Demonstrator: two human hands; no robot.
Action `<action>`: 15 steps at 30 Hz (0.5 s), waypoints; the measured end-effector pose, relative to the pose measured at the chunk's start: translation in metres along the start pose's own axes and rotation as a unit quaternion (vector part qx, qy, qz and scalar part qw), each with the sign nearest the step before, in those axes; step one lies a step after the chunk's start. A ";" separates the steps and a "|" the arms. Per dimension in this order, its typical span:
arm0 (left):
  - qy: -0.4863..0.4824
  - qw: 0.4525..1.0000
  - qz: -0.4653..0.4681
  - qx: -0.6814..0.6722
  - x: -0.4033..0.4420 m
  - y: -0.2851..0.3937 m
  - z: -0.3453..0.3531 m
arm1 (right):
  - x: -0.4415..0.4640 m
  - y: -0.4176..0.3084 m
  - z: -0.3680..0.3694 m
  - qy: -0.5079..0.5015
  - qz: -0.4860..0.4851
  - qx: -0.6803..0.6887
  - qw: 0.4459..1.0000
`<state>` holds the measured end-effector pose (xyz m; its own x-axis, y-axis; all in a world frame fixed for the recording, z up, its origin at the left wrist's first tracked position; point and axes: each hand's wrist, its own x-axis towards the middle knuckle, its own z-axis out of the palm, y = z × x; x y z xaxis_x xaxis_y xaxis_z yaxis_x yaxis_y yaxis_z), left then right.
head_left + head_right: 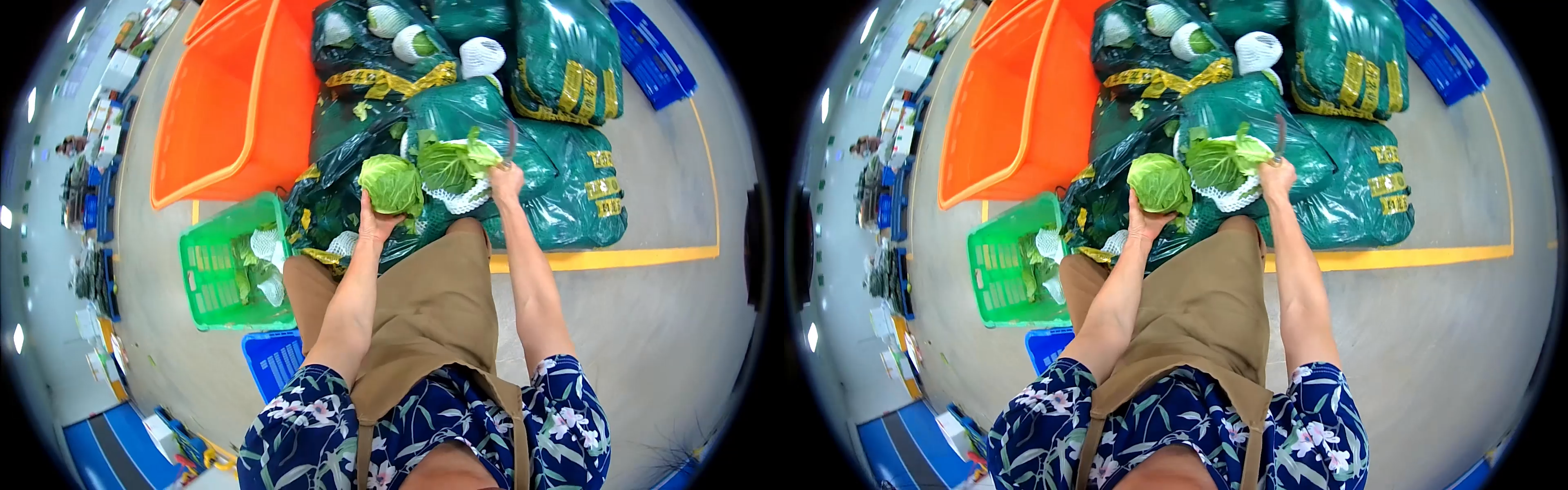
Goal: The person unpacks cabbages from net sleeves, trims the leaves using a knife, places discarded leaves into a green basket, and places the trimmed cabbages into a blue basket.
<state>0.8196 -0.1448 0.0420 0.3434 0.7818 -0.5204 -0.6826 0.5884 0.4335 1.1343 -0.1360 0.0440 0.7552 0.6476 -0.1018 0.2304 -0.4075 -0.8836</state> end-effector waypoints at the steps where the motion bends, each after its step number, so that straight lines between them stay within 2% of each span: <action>1: 0.010 0.999 0.017 -0.046 -0.007 0.003 0.007 | -0.001 -0.001 -0.003 -0.013 0.014 0.019 1.000; 2: -0.013 0.995 0.034 -0.089 -0.016 0.008 0.013 | 0.000 -0.003 -0.005 -0.027 0.028 0.039 0.998; 5: -0.091 0.973 0.078 -0.199 -0.042 0.033 0.017 | -0.013 -0.031 0.001 -0.076 -0.012 0.137 0.988; 8: -0.175 0.954 0.124 -0.208 -0.080 0.068 -0.001 | -0.047 -0.091 0.017 -0.154 -0.017 0.228 0.961; 9: -0.167 0.949 0.120 -0.238 -0.102 0.085 -0.002 | -0.063 -0.110 0.031 -0.173 -0.032 0.265 0.948; 10: -0.163 0.945 0.155 -0.238 -0.123 0.098 -0.010 | -0.085 -0.138 0.037 -0.224 0.002 0.267 0.937; 12: -0.147 0.935 0.220 -0.236 -0.163 0.122 -0.028 | -0.116 -0.160 0.086 -0.258 -0.047 0.263 0.928; 13: -0.154 0.936 0.254 -0.190 -0.190 0.134 -0.033 | -0.144 -0.179 0.105 -0.287 -0.060 0.238 0.926; 14: -0.119 0.931 0.293 -0.182 -0.217 0.141 -0.043 | -0.175 -0.197 0.122 -0.314 -0.072 0.214 0.922; 15: -0.085 0.924 0.329 -0.174 -0.243 0.148 -0.055 | -0.202 -0.204 0.151 -0.317 -0.126 0.180 0.923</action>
<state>0.5998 -0.2587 0.1918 -0.1436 0.9853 -0.0921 -0.9361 -0.1050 0.3357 0.8417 -0.0866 0.1761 0.1684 0.9856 -0.0177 0.0458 -0.0258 -0.9986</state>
